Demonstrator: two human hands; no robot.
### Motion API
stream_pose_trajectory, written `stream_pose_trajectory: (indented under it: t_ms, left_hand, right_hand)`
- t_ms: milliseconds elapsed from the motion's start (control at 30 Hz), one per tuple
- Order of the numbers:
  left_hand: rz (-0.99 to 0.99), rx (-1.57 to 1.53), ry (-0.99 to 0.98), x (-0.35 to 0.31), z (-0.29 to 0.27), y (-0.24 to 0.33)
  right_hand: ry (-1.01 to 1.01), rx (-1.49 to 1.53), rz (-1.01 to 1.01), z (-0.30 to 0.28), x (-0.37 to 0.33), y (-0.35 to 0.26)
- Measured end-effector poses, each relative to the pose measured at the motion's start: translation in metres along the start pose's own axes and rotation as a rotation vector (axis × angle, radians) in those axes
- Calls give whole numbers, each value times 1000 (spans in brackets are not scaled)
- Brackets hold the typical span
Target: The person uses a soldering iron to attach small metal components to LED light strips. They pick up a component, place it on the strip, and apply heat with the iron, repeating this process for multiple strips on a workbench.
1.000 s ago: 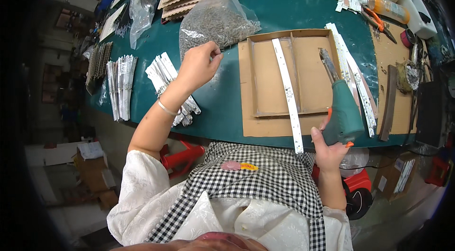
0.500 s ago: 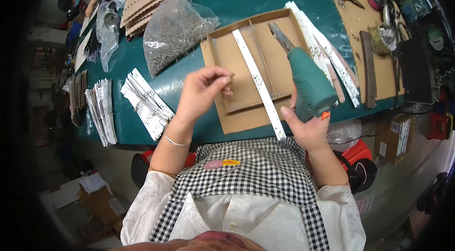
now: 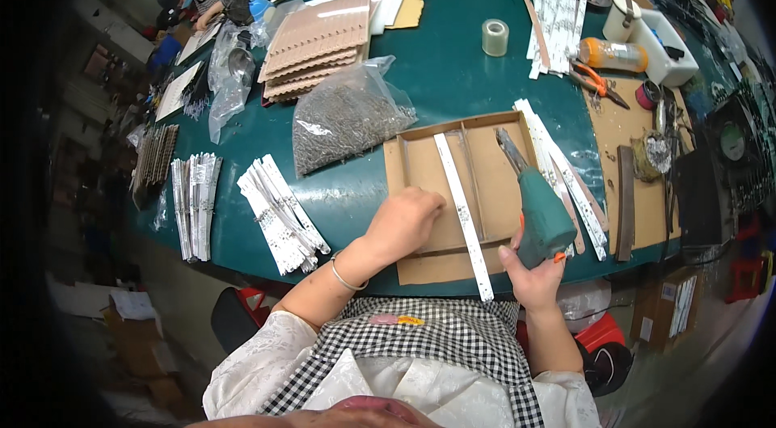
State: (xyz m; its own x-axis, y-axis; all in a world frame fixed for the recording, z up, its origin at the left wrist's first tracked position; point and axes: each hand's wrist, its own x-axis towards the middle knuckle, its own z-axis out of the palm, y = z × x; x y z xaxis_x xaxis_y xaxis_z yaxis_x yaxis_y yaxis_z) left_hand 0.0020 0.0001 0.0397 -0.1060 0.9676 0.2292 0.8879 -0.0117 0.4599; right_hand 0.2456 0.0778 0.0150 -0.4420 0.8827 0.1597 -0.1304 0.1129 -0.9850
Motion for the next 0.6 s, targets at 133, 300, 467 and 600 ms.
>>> stream_pose_trajectory:
  t_ms: [133, 300, 467, 600]
  left_hand:
    - [-242, -561, 17, 0, -13, 16]
    - [-414, -1283, 24, -11, -6, 19]
    - [-487, -1474, -12, -15, -8, 33]
    - [-477, -1574, -22, -19, -1, 35]
  right_hand:
    - [26, 9, 44, 3, 1, -12]
    - [-53, -2, -73, 22, 16, -33]
    - [-104, 75, -44, 35, 20, -37]
    - [-133, 125, -44, 43, 18, -37]
